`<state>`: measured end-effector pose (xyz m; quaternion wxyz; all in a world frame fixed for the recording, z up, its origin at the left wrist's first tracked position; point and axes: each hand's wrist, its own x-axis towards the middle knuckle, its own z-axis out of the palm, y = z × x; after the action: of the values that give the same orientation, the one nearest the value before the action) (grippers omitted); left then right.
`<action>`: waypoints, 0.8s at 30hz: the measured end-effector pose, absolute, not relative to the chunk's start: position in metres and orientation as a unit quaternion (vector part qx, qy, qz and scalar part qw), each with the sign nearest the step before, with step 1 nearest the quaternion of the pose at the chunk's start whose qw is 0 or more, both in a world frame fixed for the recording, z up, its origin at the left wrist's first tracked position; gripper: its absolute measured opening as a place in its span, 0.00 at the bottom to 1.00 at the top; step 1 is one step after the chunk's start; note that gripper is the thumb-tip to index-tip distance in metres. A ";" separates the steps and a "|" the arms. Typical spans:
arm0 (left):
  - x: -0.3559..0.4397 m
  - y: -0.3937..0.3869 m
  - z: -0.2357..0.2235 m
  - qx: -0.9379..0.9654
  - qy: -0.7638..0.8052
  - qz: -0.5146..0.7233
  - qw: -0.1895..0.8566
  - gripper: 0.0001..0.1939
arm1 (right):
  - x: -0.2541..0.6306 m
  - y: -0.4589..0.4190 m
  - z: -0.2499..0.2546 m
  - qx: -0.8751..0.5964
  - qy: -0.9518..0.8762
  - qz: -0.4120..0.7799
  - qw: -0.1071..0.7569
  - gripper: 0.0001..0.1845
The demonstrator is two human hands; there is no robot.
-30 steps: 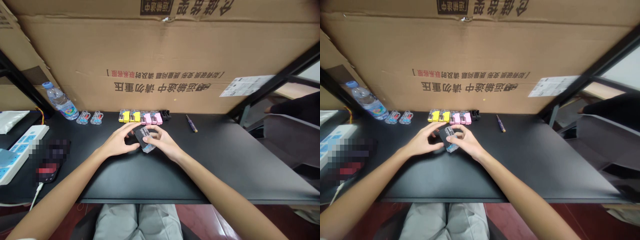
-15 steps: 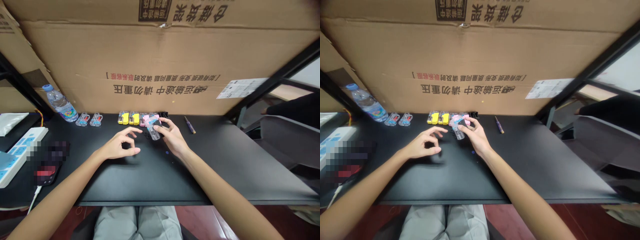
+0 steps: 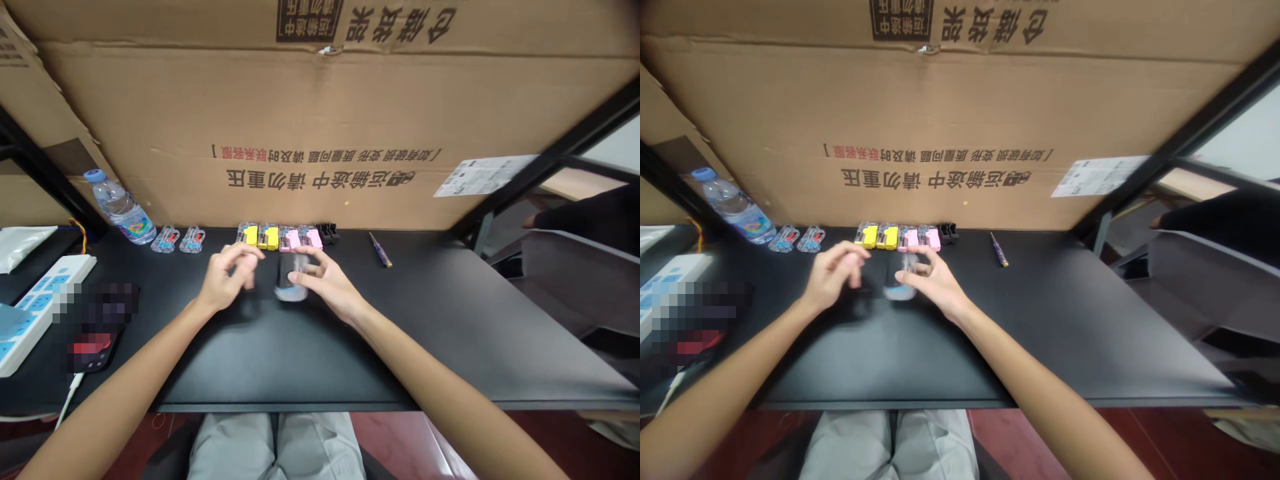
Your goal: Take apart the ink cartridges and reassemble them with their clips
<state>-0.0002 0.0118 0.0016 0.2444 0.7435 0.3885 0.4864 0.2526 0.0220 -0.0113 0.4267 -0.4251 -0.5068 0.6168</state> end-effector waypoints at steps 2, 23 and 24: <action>-0.006 0.013 0.002 0.706 0.423 0.526 0.214 0.26 | 0.254 0.026 -0.011 -0.425 -0.485 0.609 0.461 0.38; 0.006 0.014 0.005 0.732 0.304 0.463 0.397 0.22 | 0.245 0.028 -0.020 -0.448 -0.404 0.559 0.569 0.37; 0.005 0.014 0.006 0.724 0.294 0.452 0.429 0.22 | 0.245 0.028 -0.020 -0.444 -0.398 0.564 0.572 0.37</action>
<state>0.0052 0.0144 0.0060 0.4295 0.7243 0.2941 0.4521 0.2452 0.0280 -0.0196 0.5715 -0.4439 -0.3982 0.5637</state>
